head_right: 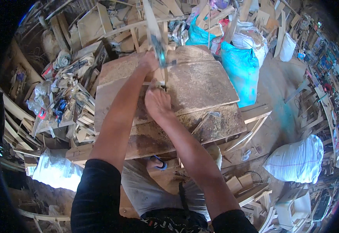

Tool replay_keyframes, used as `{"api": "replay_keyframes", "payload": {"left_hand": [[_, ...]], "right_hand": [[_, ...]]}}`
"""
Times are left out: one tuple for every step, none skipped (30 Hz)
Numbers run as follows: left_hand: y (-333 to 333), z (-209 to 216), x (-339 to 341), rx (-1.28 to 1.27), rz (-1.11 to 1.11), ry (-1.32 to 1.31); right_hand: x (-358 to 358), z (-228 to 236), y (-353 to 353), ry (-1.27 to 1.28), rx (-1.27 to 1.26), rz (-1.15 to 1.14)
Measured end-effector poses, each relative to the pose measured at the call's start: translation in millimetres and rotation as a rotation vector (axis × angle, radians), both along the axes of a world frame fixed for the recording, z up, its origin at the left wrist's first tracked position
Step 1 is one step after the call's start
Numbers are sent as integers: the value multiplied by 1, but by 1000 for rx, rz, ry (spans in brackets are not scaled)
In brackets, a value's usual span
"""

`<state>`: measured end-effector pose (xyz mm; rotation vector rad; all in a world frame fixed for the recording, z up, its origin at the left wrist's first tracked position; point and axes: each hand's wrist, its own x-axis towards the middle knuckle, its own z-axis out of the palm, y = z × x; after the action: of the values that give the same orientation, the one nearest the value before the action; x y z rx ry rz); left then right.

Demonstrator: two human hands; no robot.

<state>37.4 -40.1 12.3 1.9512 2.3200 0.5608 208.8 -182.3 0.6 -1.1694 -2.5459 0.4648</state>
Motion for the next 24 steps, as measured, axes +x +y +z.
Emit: {"api": "replay_keyframes", "payload": {"left_hand": [[2,-2,2,31,-9,-2],[6,-3,5,63,-21,-5],[9,-13,-14,57,15,38],[5,-30,-47,39,69,88],[1,-33,-73,29,117,138],[8,-35,-70,24,112,87],[13,-29,-46,21,77,28],[13,-23,-23,15,46,-29],[13,-3,24,-5,-24,30],[7,3,17,-10,-5,19],[5,5,1,-9,18,7],[2,0,-15,-16,39,-9],[0,-3,-25,-22,54,-21],[2,-2,-34,-19,66,-35],[5,-4,-23,-52,42,-29],[7,-2,-20,-72,31,-23],[10,1,-19,-118,68,40],[8,-2,-32,-66,59,35],[0,-8,-60,-15,65,33],[-10,-12,-80,33,69,28],[-18,-11,-86,43,65,27],[-33,-11,-93,45,65,30],[-50,-12,-99,46,72,35],[-71,-13,-104,94,74,75]], "right_hand": [[3,4,-2,25,-63,-31],[11,5,-8,43,-20,-16],[14,10,-24,66,26,33],[16,16,-47,98,61,99],[20,25,-63,114,26,155],[37,29,-69,111,-8,167],[57,28,-71,102,-40,149],[77,19,-73,117,-42,136],[105,6,-73,122,-39,93],[115,0,-83,159,-42,126],[123,-1,-93,258,-32,181],[132,-3,-104,353,-29,233],[141,-5,-113,445,-26,278],[151,-8,-121,459,-42,285],[166,-14,-127,465,-63,262],[181,-17,-133,470,-76,255],[195,-23,-140,446,-130,227],[209,-30,-148,426,-181,211],[223,-36,-154,406,-234,210],[240,-43,-160,428,-222,183],[261,-51,-164,447,-211,140],[275,-56,-168,463,-214,92],[290,-59,-170,478,-211,49],[300,-61,-173,495,-224,6]]}}
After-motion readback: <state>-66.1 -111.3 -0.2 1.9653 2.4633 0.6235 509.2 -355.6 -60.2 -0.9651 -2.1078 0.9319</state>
